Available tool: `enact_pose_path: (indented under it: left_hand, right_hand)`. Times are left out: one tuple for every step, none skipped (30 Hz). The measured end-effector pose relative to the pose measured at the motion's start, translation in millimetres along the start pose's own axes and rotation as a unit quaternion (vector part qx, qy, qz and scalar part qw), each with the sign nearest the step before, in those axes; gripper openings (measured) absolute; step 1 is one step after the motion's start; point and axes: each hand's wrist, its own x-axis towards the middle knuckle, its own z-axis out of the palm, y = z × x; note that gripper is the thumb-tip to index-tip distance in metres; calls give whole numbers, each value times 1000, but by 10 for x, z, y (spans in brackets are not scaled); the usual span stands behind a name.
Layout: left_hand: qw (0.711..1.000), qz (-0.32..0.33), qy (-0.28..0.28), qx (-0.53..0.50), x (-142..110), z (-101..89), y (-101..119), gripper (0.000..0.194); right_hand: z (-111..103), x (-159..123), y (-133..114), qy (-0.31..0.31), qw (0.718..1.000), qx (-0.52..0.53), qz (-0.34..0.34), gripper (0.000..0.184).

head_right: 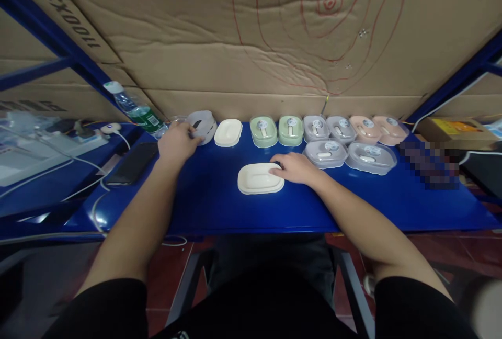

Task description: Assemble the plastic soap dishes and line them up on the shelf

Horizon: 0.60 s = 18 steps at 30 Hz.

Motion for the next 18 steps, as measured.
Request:
enact_pose_path:
  left_hand:
    - [1000,-5,5,-3,-1,-6,6,29]
    - [1000,-9,9,-7,-2,-10,12,31]
    - [1000,-13,11,-10,-3,-15,16,32]
    - [1000,-15,14,-14,-4,-19,18,34]
    - [999,-16,19,-20,-5,-22,19,35]
    - [999,-16,30,-27,-5,-24,19,35]
    - [998,-15,48,-37,-7,-25,18,36]
    - [996,-12,73,-51,-8,-24,17,36]
    - [992,-6,100,-70,-11,-21,17,37]
    - [987,1,127,-95,-17,-17,19,38]
    - [981,6,148,-123,-27,-12,25,39]
    - [975,13,162,-153,-43,-8,36,40]
    - [968,19,170,-185,-67,-7,54,40]
    - [961,26,173,-214,-99,-9,80,40]
    - [954,38,173,-241,-141,-17,115,39]
    - [948,54,171,-263,-191,-30,159,37]
    - [943,79,163,-280,-250,-48,211,35]
    - [940,107,147,-290,-314,-68,270,35]
  right_hand:
    - [3,0,3,0,1000,1,0,40]
    - [6,0,6,0,1000,3,1,40]
    - [9,0,10,0,1000,4,1,40]
    - [12,0,14,0,1000,4,0,40]
    - [15,0,18,0,1000,3,0,40]
    - [18,0,21,1,1000,2,0,40]
    - [21,-1,24,2,1000,2,-1,40]
    - [23,-1,25,3,1000,2,-4,39]
    - [25,-2,25,5,1000,3,-7,39]
    - [25,-4,23,7,1000,5,-8,40]
    - [24,-5,18,11,1000,11,-9,42]
    - [22,-7,13,19,1000,20,-6,44]
    - [18,-8,7,31,999,35,-1,46]
    - [13,-10,1,48,997,54,6,49]
    - [6,-13,-3,71,995,73,14,54]
    - [-2,-18,-7,98,991,91,20,61]
    - [-12,-24,-9,129,986,103,23,72]
    - [-22,-33,-10,161,981,106,21,85]
